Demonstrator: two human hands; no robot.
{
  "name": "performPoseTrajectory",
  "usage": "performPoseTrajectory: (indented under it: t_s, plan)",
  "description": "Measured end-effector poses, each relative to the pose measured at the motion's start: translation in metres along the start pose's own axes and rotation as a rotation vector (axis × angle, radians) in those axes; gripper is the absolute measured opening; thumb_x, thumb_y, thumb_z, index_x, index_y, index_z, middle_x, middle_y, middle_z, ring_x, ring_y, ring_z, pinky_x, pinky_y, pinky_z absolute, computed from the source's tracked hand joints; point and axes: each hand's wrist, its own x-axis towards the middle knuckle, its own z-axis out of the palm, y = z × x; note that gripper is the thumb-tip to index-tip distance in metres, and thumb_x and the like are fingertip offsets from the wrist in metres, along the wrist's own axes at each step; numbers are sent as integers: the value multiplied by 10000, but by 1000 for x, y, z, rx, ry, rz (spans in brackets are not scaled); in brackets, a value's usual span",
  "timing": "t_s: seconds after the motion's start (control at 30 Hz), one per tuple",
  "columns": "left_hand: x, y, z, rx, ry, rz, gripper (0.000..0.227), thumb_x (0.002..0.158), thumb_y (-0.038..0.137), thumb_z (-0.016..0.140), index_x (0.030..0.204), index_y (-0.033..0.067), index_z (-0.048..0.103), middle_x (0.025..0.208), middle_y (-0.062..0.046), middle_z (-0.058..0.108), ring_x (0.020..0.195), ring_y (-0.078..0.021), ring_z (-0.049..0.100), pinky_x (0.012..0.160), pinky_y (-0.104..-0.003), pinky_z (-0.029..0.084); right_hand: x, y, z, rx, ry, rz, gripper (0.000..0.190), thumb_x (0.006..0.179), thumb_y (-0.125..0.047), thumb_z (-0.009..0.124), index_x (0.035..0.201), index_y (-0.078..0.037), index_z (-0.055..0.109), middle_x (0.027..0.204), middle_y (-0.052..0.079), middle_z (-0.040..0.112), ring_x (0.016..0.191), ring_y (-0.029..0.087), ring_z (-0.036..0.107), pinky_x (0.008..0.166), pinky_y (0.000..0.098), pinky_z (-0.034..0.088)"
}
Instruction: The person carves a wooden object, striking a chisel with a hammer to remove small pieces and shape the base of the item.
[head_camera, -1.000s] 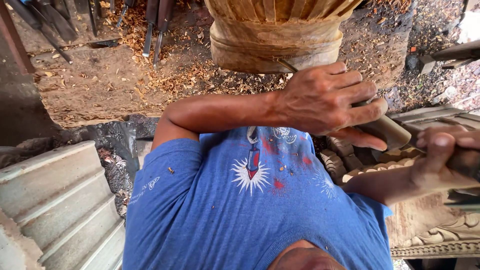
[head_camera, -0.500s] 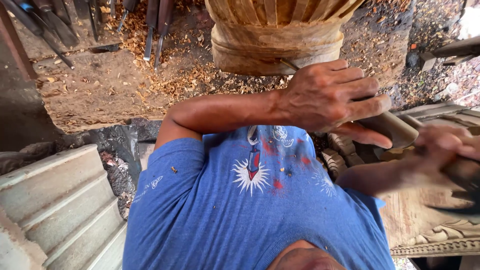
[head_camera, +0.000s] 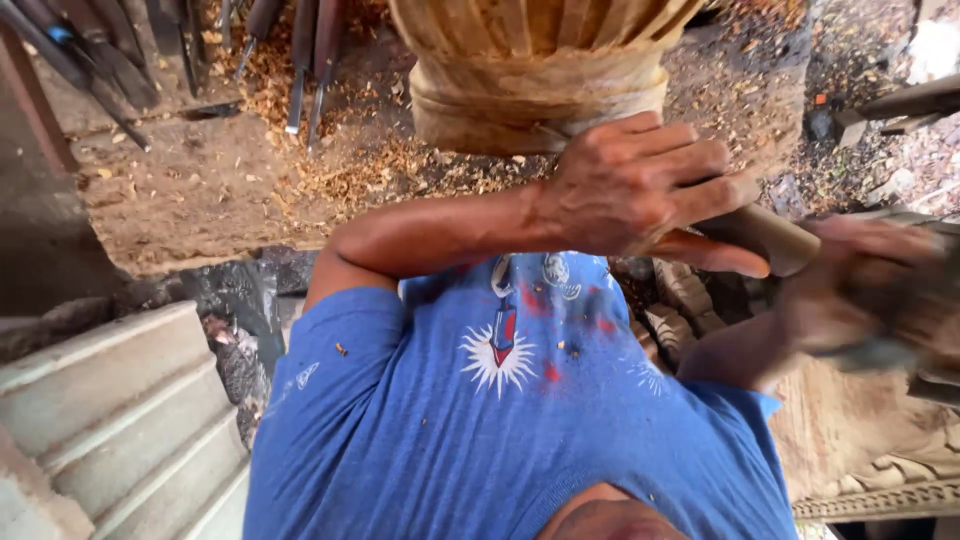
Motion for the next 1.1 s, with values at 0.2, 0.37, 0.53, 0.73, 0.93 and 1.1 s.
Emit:
performPoseTrajectory:
  t_s: [0.2,0.37,0.53,0.73,0.93,1.1]
  plan:
    - [-2,4,-6,-17,-16,-46,551,954,685,732,1014,141,672,892,2,595,776,-168,603,667,-350,483,-19,0,10,-38,-40,13,145,1104,-18,644,1092,-10,499,817,114,575,589,195,556,522,344,515]
    - [-5,5,-1,-12,64,-55,548,953,649,704,1110,127,651,983,-8,611,847,-173,624,735,-341,507,6,4,-2,8,-4,51,144,1103,-11,651,1102,-13,507,824,110,578,599,192,560,532,343,516]
    - [-5,3,-6,6,-30,-77,564,955,699,733,1078,151,692,882,0,608,743,-146,601,661,-323,494,-5,1,5,-32,-1,2,144,1102,-5,657,1112,-16,514,832,106,582,609,188,564,541,342,517]
    - [-1,3,-2,0,70,-35,533,970,649,680,1095,132,646,972,-6,610,829,-163,623,715,-341,504,-4,2,6,-49,-2,25,146,1102,3,665,1124,-19,523,842,101,586,621,183,569,553,340,519]
    - [-2,0,-13,-8,38,-16,535,957,639,727,1052,117,655,928,-19,606,801,-169,615,706,-340,487,15,0,-5,-8,3,48,150,1101,11,673,1136,-23,532,851,96,590,633,179,574,565,338,520]
    - [-1,5,-23,-31,59,-43,549,935,660,747,1079,135,674,886,1,593,763,-163,605,691,-336,489,-7,1,5,-49,-1,38,155,1100,17,680,1146,-26,539,859,92,593,643,175,577,575,337,521]
